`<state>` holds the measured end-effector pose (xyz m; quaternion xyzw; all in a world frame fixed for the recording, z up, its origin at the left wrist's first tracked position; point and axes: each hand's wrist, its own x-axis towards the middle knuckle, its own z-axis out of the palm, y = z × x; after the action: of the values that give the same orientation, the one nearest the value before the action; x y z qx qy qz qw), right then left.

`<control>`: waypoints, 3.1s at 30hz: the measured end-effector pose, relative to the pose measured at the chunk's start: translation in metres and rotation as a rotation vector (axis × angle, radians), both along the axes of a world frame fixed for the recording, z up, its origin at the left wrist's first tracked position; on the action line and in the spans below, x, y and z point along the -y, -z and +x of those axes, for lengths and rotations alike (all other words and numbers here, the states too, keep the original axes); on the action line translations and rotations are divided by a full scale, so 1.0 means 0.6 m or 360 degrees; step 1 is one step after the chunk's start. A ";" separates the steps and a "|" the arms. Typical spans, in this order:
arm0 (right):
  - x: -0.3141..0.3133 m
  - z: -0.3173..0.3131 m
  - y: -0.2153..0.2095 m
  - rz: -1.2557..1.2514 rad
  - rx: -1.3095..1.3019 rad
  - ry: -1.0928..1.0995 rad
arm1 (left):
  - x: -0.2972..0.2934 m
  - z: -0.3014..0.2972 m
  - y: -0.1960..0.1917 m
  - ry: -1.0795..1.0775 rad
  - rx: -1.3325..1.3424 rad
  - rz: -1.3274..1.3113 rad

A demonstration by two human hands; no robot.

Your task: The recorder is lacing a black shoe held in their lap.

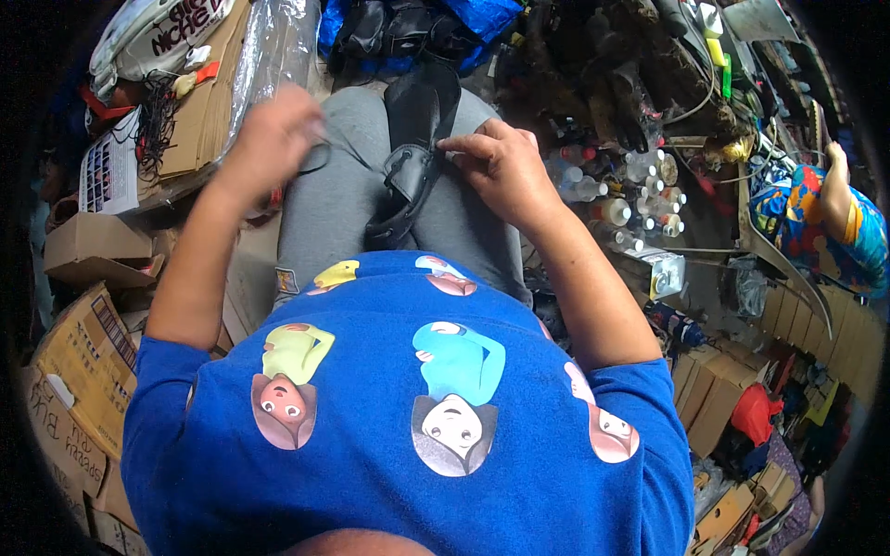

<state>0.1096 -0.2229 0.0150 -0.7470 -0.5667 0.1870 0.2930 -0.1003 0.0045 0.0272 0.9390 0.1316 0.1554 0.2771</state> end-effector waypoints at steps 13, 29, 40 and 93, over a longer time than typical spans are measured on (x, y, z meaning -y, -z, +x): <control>0.022 -0.051 -0.007 0.0072 0.0570 0.0064 | 0.080 0.005 -0.015 -0.0093 -0.0184 -0.0156; 0.005 0.023 0.004 -0.0204 -0.0226 0.0016 | 0.065 0.089 0.055 0.0195 0.0059 -0.0090; -0.001 0.041 0.028 -0.0120 -0.0483 -0.0089 | 0.067 0.100 0.054 0.0248 -0.0022 -0.0052; 0.007 0.033 0.023 -0.0253 -0.0599 -0.0091 | 0.047 0.087 0.068 0.0384 -0.0127 0.0173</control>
<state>0.1297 -0.2273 0.0010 -0.7033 -0.5063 0.3757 0.3284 -0.0480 -0.0238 -0.0134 0.9671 0.0200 0.0902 0.2371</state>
